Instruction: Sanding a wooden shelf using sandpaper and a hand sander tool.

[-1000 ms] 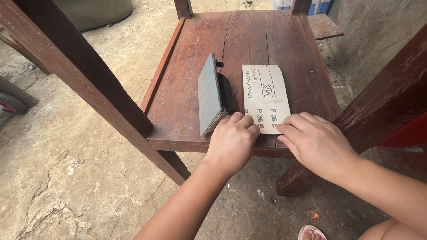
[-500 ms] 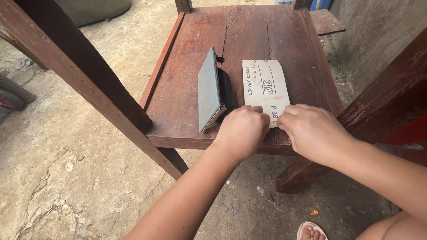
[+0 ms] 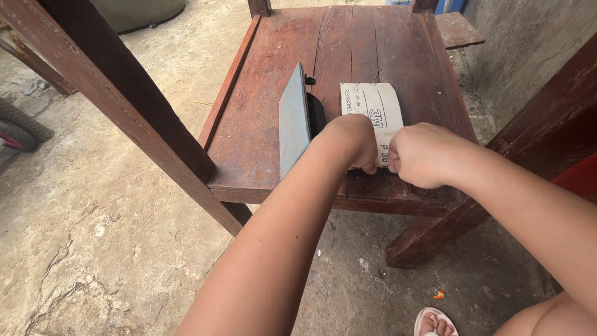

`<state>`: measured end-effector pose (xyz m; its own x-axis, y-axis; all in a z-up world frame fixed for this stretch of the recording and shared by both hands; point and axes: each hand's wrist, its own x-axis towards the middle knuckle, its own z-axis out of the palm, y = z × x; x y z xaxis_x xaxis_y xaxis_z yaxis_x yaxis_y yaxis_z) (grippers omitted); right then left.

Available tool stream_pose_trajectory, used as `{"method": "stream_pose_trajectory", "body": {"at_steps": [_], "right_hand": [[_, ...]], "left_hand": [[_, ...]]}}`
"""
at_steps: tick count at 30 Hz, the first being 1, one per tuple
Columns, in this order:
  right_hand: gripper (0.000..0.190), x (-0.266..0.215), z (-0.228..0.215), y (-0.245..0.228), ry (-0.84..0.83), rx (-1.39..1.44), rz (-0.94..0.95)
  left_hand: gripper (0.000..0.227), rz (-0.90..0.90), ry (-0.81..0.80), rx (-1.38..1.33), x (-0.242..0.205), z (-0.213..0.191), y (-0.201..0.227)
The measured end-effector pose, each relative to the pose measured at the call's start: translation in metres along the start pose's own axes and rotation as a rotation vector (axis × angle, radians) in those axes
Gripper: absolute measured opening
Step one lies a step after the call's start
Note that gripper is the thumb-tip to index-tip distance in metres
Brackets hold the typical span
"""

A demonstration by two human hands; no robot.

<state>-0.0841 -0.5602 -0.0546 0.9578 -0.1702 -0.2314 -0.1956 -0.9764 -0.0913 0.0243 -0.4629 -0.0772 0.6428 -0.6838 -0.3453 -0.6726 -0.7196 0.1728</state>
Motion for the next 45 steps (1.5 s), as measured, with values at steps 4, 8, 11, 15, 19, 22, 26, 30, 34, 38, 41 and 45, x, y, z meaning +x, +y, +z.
{"method": "stream_pose_trajectory", "body": {"at_steps": [4,8,11,15,19,22,26,30,34,38,41,45], "right_hand": [[0.018,0.009,-0.005,0.001,-0.088,0.017,0.054],[0.015,0.007,-0.013,-0.005,-0.106,0.011,0.050],[0.014,0.004,-0.016,-0.008,-0.116,0.014,0.119],[0.014,0.005,-0.012,-0.003,-0.101,0.038,0.122],[0.014,0.006,-0.009,0.000,-0.074,0.053,0.086],[0.015,0.005,-0.015,-0.004,-0.098,0.038,0.118],[0.017,0.004,-0.014,-0.005,-0.103,0.020,0.109],[0.018,0.007,-0.014,-0.004,-0.096,0.032,0.113],[0.020,0.002,-0.018,-0.008,-0.081,0.042,0.154],[0.019,-0.013,-0.007,-0.007,-0.053,0.047,0.134],[0.014,-0.033,0.008,-0.009,0.097,-0.017,0.004],[0.014,-0.067,0.048,-0.015,0.452,-0.104,-0.317]], "left_hand": [[0.041,-0.093,-0.186,-0.099,0.033,0.012,-0.006],[0.045,-0.212,-0.390,-0.124,0.048,0.012,-0.005],[0.041,-0.103,-0.277,0.030,0.025,0.001,0.002],[0.041,-0.155,-0.178,0.005,-0.006,-0.005,-0.003],[0.032,-0.040,-0.080,-0.076,-0.022,-0.006,-0.015],[0.028,-0.109,-0.193,-0.157,-0.007,-0.005,-0.021],[0.029,-0.128,-0.310,-0.232,0.016,0.001,-0.026],[0.027,-0.221,-0.379,-0.259,0.018,-0.008,-0.023],[0.031,-0.305,-0.444,-0.253,0.024,-0.007,-0.025],[0.035,-0.283,-0.452,-0.221,0.012,-0.011,-0.028],[0.052,-0.308,-0.368,-0.462,-0.016,-0.033,-0.029],[0.054,-0.294,-0.033,-0.659,-0.036,-0.049,-0.020]]}}
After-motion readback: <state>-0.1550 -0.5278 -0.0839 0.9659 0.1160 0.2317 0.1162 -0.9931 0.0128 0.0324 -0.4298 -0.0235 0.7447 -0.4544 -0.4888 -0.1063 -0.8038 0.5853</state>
